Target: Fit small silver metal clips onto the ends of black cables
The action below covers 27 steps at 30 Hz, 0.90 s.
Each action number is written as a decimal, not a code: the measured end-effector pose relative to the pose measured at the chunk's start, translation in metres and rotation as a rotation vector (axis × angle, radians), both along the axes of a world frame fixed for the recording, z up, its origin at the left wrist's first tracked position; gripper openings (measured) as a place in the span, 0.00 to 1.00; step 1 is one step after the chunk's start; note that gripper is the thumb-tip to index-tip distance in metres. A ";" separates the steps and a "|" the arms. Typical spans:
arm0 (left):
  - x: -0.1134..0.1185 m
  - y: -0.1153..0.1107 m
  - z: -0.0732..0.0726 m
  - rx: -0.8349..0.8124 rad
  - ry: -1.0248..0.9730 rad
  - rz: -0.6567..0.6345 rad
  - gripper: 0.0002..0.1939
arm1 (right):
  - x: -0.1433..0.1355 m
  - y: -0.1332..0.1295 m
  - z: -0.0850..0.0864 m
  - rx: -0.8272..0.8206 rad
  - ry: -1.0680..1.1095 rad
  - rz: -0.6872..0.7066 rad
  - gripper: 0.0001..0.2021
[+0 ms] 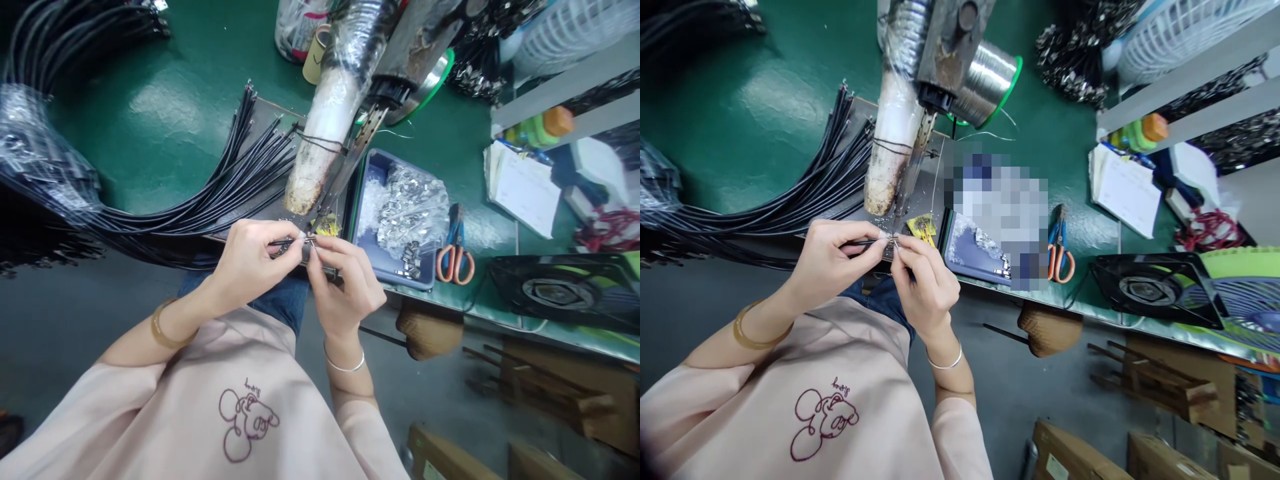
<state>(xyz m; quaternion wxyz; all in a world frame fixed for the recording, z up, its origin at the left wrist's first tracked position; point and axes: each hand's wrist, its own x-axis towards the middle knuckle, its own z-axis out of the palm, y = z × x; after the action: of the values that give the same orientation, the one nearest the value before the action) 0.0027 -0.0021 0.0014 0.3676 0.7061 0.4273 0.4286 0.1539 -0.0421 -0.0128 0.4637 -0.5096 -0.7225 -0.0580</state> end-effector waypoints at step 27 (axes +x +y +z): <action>0.000 0.004 0.006 -0.037 0.083 -0.023 0.09 | 0.005 0.001 0.000 -0.028 -0.010 0.012 0.08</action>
<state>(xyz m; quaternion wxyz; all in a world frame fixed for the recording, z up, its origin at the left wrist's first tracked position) 0.0024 0.0015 0.0079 0.3673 0.7213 0.4419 0.3867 0.1593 -0.0413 -0.0130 0.4533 -0.5115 -0.7284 -0.0477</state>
